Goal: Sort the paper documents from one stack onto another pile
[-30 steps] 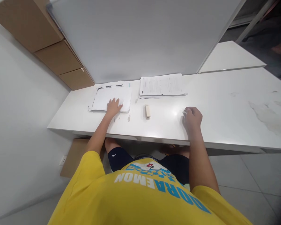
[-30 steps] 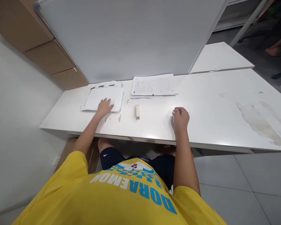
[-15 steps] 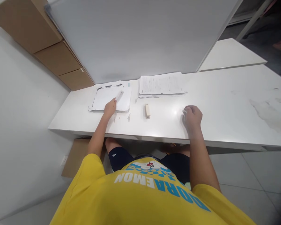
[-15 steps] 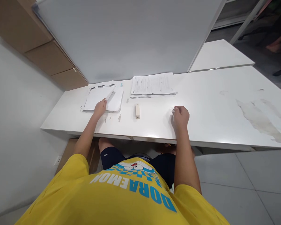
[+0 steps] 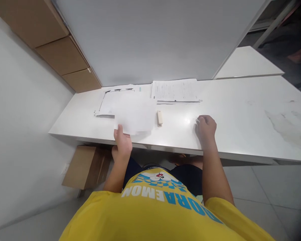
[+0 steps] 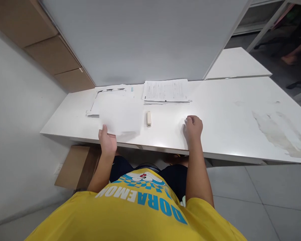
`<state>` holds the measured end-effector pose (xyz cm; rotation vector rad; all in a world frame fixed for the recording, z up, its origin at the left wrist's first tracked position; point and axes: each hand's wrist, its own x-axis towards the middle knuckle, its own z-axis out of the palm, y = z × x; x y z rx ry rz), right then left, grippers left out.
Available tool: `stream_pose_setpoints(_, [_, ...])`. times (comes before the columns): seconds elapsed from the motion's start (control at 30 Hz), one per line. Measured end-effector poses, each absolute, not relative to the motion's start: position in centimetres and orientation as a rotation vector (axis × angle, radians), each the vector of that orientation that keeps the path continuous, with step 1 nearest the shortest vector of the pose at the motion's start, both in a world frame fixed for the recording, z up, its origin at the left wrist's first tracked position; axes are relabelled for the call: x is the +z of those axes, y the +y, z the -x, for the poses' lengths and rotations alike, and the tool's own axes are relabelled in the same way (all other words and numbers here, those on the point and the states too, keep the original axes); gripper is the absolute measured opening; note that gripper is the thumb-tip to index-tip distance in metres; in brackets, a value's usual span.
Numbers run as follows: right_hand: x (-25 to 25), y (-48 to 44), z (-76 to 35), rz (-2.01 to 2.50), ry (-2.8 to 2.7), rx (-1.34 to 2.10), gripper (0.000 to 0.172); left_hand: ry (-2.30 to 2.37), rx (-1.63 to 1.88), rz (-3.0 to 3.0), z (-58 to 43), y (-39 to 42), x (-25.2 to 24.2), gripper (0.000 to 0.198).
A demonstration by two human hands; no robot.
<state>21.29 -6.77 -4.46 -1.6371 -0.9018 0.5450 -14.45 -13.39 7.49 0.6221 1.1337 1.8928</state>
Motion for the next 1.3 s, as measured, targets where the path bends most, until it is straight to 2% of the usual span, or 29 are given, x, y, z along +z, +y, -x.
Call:
stream_pose_setpoints(0.1, [-3.8, -7.1, -21.0, 1.622, -0.852, 0.528, 0.02, 1.162, 1.788, -0.324, 14.0, -15.6, 5.5, 0.026])
stream_pose_setpoints(0.2, [-3.4, -8.5, -20.1, 1.583, -0.846, 0.447, 0.022, 1.293, 1.664, -0.163, 14.5, -17.1, 2.9, 0.04])
stream_pose_setpoints(0.3, [-3.1, -12.2, -17.6, 1.626, -0.918, 0.378, 0.028, 1.33, 1.628, -0.196, 15.3, -18.6, 0.5, 0.052])
stream_pose_setpoints(0.4, [-3.5, -17.5, -13.6, 1.694, -1.175, 0.288, 0.035, 1.325, 1.632, -0.28, 15.8, -19.8, -1.2, 0.054])
stream_pose_setpoints(0.53, [-5.0, -22.7, -9.0, 1.695, -1.329, 0.779, 0.042, 1.276, 1.626, -0.293, 15.8, -20.7, -2.1, 0.05])
stream_pose_setpoints(0.7, [-6.3, -23.0, -7.2, 1.609, -0.881, 1.139, 0.052, 1.315, 1.539, -0.251, 15.9, -21.0, -2.2, 0.041])
stream_pose_setpoints(0.8, [-5.4, -22.3, -7.5, 1.446, -0.848, 1.319, 0.052, 1.347, 1.455, -0.312, 15.9, -21.3, -1.9, 0.034])
stream_pose_setpoints(0.9, [-3.4, -21.9, -8.2, 1.484, -0.988, 1.216, 0.046, 1.377, 1.405, -0.461, 16.0, -21.4, -1.4, 0.032])
stream_pose_setpoints(1.03, [0.3, -20.8, -9.3, 1.465, -1.302, 0.894, 0.04, 1.386, 1.438, -0.748, 16.0, -20.0, -0.2, 0.034])
stream_pose_setpoints(1.2, [2.4, -18.4, -9.6, 1.225, -1.561, 0.595, 0.047, 1.437, 1.456, -1.076, 16.2, -16.3, 2.1, 0.01])
stream_pose_setpoints(1.3, [1.0, -18.4, -9.2, 1.202, -1.502, 0.578, 0.049, 1.415, 1.437, -1.084, 16.1, -14.4, 2.8, 0.023])
